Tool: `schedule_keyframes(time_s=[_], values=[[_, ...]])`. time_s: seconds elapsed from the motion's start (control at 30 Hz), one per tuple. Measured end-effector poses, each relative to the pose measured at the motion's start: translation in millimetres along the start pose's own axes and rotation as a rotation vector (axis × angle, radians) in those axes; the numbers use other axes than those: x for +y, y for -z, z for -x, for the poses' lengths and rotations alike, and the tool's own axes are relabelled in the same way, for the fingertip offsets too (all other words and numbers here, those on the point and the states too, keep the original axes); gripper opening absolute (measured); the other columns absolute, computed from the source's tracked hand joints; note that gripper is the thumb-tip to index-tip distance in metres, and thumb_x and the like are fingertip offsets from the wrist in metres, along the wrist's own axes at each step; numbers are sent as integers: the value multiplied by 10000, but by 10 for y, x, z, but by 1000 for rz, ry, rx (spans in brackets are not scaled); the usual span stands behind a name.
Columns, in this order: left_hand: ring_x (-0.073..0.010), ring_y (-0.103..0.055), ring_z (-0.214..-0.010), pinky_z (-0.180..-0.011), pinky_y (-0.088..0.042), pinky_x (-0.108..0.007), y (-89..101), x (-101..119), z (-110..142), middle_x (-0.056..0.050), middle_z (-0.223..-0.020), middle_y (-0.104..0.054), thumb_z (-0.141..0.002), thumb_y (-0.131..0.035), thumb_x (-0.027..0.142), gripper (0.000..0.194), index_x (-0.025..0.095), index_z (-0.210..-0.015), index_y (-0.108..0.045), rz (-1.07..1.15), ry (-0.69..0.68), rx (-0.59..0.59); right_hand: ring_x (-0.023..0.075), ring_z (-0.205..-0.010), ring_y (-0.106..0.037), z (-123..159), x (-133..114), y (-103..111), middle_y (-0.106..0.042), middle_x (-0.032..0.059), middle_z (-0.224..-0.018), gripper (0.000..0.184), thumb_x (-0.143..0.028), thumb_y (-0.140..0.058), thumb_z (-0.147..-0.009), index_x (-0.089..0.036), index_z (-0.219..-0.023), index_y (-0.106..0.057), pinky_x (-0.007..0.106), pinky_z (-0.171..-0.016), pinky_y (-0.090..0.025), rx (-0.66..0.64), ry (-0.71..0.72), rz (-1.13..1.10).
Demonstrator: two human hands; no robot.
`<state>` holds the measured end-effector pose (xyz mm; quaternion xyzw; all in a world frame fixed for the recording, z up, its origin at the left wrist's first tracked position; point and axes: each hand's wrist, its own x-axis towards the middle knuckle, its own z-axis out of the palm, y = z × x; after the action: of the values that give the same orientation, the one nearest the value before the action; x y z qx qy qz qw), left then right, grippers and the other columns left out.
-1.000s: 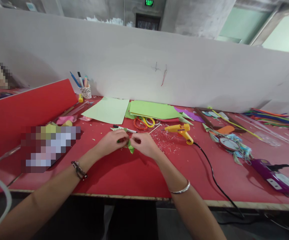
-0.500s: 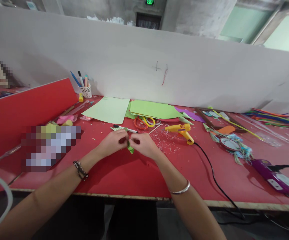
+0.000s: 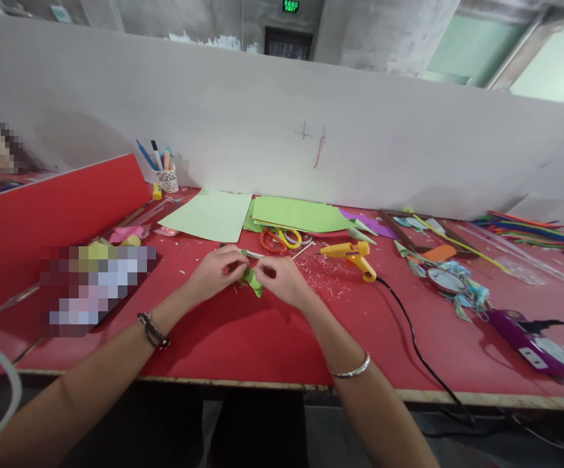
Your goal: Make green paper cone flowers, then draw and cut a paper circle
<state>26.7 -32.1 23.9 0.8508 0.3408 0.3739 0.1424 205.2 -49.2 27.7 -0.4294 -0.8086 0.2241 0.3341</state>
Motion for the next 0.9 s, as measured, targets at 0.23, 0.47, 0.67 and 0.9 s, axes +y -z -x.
schedule_keyframes(time_s=[0.23, 0.47, 0.67, 0.9], values=[[-111, -508, -735, -685, -401, -235, 8, -58, -3, -19, -767, -546, -813, -476, 228, 118, 174, -790, -579, 20, -14, -94, 70, -522, -344, 1, 22, -5, -396, -39, -542, 166, -200, -412, -735, -167, -572, -418, 187, -508, -266, -4, 10, 25], [-115, -500, -683, -595, -348, -227, 46, -103, 11, -2, -760, -570, -832, -426, 319, 199, 186, -757, -554, -132, 150, -57, 67, -514, -333, 3, 24, 5, -389, -41, -539, 186, -228, -415, -752, -169, -576, -402, 188, -507, -269, 21, 11, 23], [-115, -479, -615, -574, -320, -229, 79, -83, -4, 13, -648, -543, -827, -406, 374, 249, 179, -710, -508, -75, 274, 89, 66, -509, -348, 1, 1, 11, -403, -39, -536, 194, -237, -413, -761, -166, -580, -412, 188, -512, -279, 39, 17, 30], [-65, -331, -418, -469, -295, -201, 92, -150, -50, 59, -431, -331, -798, -412, 408, 362, 173, -528, -364, 578, 606, 321, 71, -514, -364, 2, 8, 6, -437, -29, -546, 189, -243, -408, -762, -162, -594, -440, 188, -512, -287, 42, 14, 32]])
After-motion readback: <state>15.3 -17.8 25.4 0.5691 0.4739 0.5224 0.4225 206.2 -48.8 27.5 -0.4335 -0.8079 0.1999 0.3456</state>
